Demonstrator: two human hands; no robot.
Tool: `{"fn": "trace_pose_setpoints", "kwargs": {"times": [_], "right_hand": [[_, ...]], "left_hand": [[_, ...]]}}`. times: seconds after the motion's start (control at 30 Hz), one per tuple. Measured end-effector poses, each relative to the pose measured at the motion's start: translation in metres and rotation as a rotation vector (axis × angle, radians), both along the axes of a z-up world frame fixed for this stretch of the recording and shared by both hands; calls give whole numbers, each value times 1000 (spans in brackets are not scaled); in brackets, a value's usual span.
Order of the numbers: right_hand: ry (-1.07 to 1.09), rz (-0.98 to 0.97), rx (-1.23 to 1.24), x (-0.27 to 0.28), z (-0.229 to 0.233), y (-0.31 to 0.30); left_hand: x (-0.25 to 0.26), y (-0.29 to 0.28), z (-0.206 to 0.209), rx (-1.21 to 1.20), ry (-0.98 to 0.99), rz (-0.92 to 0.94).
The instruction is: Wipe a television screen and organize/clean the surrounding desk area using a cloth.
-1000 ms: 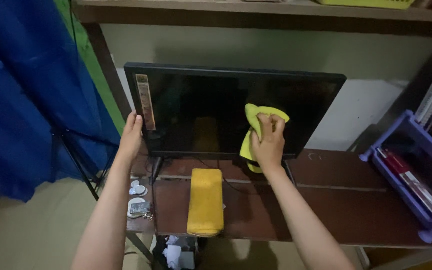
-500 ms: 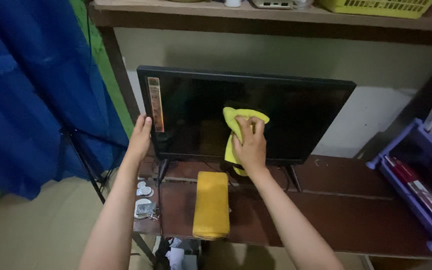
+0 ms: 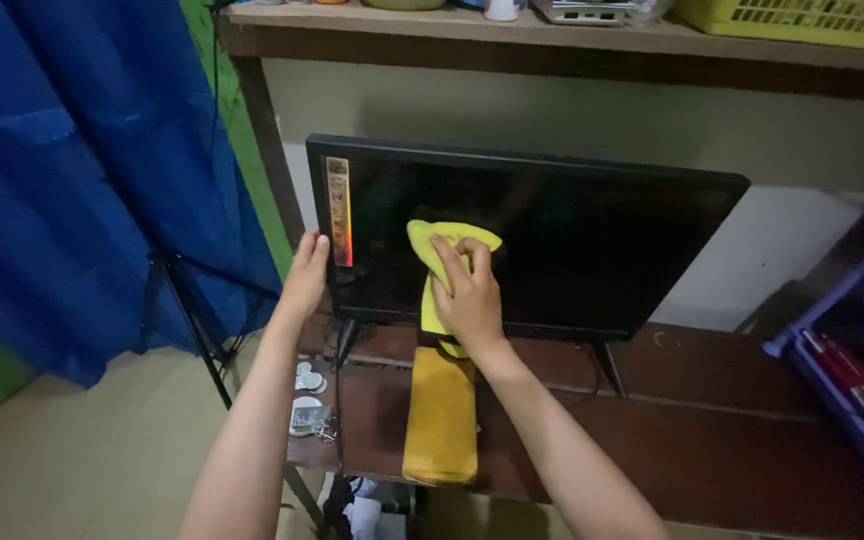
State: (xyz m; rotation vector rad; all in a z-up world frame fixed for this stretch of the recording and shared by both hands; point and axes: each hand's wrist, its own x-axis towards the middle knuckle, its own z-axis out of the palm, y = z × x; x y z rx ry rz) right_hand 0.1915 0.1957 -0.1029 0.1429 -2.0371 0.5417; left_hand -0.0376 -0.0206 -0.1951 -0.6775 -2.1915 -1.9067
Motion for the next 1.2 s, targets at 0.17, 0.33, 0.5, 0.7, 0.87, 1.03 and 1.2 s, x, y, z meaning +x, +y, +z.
{"fn": "trace_pose_setpoints", "kwargs": {"times": [0.17,0.33,0.5,0.7,0.87,1.03,1.2], "right_hand": [[-51,49,28,-9,1,-17],[-82,92,40,-19,3,-36],[-143,139,82,-34,-3,-55],[-177,120,191,-41,-7,-69],[-195,121,206,-41,-7,-69],[-186,113,262,-35,-3,-64],[-227,125,452,-29,-2,-49]], "left_hand": [[17,0,16,-52,18,39],[14,1,12,75,-2,-74],[10,1,9,92,-2,-90],[5,-4,6,53,19,-99],[17,-3,22,46,-228,-42],[3,-5,9,126,-78,-139],[2,-6,9,135,-33,-173]]}}
